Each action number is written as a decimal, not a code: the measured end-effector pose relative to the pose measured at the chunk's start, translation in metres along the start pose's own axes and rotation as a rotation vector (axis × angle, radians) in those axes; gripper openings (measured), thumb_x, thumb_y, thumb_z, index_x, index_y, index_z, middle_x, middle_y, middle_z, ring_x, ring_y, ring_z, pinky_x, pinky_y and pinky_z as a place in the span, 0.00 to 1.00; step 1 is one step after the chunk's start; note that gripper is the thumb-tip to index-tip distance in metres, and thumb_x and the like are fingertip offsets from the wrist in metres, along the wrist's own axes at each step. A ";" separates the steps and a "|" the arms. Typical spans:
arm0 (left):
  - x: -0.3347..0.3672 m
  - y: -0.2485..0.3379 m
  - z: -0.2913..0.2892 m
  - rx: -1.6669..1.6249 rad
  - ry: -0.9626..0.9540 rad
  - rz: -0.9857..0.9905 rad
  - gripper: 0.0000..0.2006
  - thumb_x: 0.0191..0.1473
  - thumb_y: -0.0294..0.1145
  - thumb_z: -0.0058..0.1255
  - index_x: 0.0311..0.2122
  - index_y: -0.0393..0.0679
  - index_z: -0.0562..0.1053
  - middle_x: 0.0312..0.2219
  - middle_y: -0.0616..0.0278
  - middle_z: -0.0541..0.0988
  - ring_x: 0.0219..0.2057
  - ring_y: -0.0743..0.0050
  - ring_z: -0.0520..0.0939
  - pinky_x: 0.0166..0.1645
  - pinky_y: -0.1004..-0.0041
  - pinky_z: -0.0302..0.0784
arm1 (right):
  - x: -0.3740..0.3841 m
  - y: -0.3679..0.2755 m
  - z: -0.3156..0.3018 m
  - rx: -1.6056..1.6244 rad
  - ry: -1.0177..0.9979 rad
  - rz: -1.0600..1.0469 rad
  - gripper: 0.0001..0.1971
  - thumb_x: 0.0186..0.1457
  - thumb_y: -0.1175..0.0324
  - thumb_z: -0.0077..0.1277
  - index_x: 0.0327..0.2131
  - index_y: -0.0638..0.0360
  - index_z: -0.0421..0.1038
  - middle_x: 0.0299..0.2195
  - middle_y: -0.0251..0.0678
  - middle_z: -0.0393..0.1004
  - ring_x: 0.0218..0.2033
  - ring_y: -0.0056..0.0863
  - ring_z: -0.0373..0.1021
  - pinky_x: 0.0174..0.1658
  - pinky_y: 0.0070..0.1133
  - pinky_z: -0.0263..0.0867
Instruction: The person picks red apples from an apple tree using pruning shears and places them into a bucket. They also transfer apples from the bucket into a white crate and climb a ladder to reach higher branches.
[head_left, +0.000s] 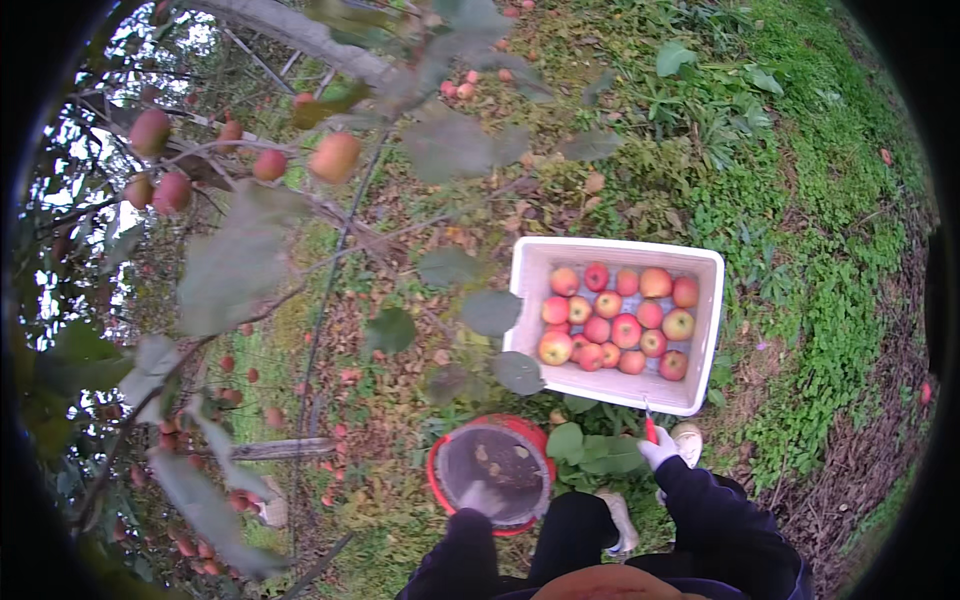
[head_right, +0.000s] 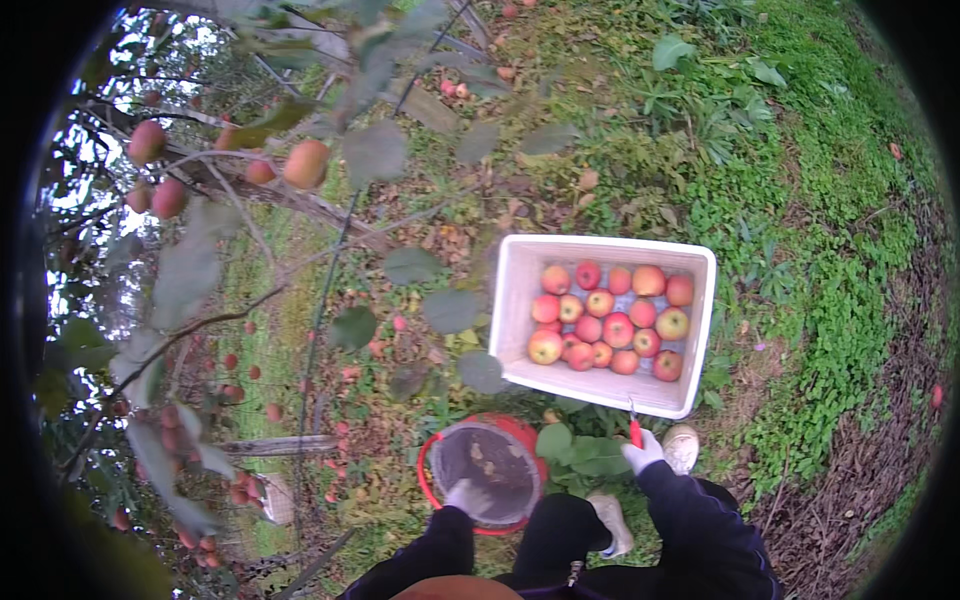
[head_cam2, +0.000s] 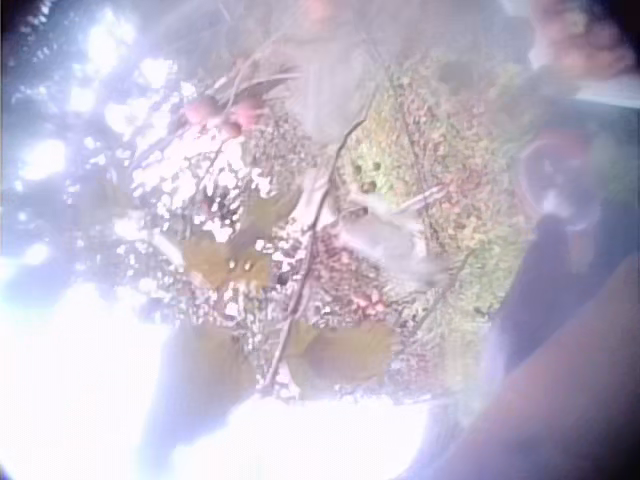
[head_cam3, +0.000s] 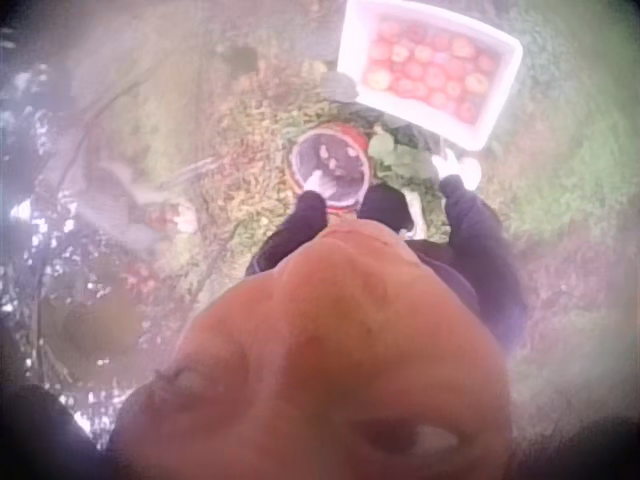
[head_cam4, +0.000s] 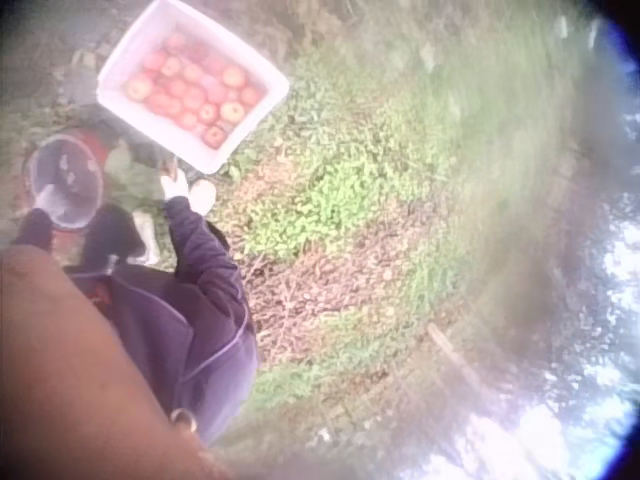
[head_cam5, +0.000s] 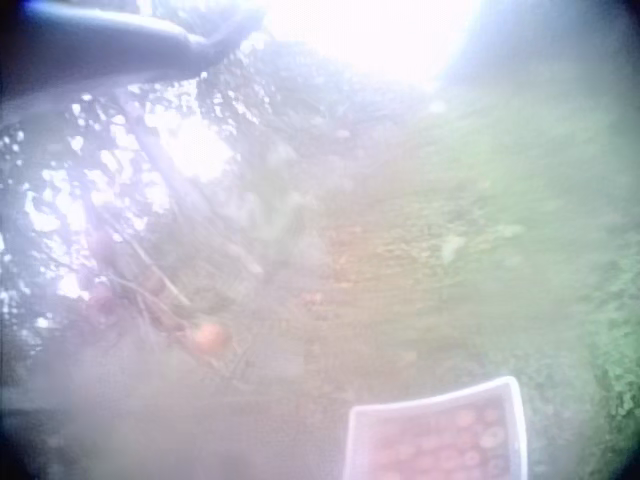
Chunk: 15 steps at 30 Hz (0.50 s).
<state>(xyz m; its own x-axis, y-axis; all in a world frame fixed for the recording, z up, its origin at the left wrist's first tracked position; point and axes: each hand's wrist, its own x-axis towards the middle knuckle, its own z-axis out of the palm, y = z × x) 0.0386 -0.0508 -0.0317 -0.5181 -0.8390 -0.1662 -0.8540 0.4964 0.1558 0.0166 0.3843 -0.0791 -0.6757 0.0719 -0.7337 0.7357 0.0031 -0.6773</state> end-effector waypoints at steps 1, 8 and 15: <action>-0.006 0.001 0.015 -0.126 -0.141 0.095 0.24 0.45 0.37 0.53 0.48 0.40 0.68 0.44 0.46 0.72 0.45 0.51 0.74 0.49 0.59 0.69 | -0.015 0.003 -0.004 0.062 -0.033 -0.013 0.25 0.44 0.66 0.54 0.46 0.66 0.64 0.29 0.36 0.68 0.30 0.25 0.65 0.36 0.23 0.64; 0.026 0.039 -0.033 -0.012 0.103 0.399 0.31 0.47 0.48 0.50 0.53 0.36 0.66 0.45 0.40 0.73 0.46 0.45 0.74 0.53 0.59 0.68 | -0.119 0.009 -0.067 -0.139 0.246 -0.070 0.23 0.46 0.68 0.53 0.47 0.64 0.65 0.32 0.38 0.72 0.32 0.27 0.68 0.40 0.24 0.65; 0.061 -0.090 -0.114 0.077 0.082 -0.157 0.40 0.39 0.54 0.61 0.50 0.32 0.66 0.44 0.38 0.74 0.45 0.43 0.75 0.53 0.60 0.69 | -0.199 0.069 -0.060 -0.246 0.227 -0.112 0.32 0.44 0.71 0.56 0.54 0.66 0.59 0.47 0.44 0.68 0.49 0.32 0.66 0.54 0.23 0.59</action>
<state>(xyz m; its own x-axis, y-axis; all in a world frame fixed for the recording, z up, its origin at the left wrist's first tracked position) 0.0888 -0.1721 0.0550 -0.3753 -0.9213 -0.1019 -0.9268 0.3711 0.0584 0.2041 0.4295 0.0233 -0.7454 0.2773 -0.6062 0.6657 0.2617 -0.6988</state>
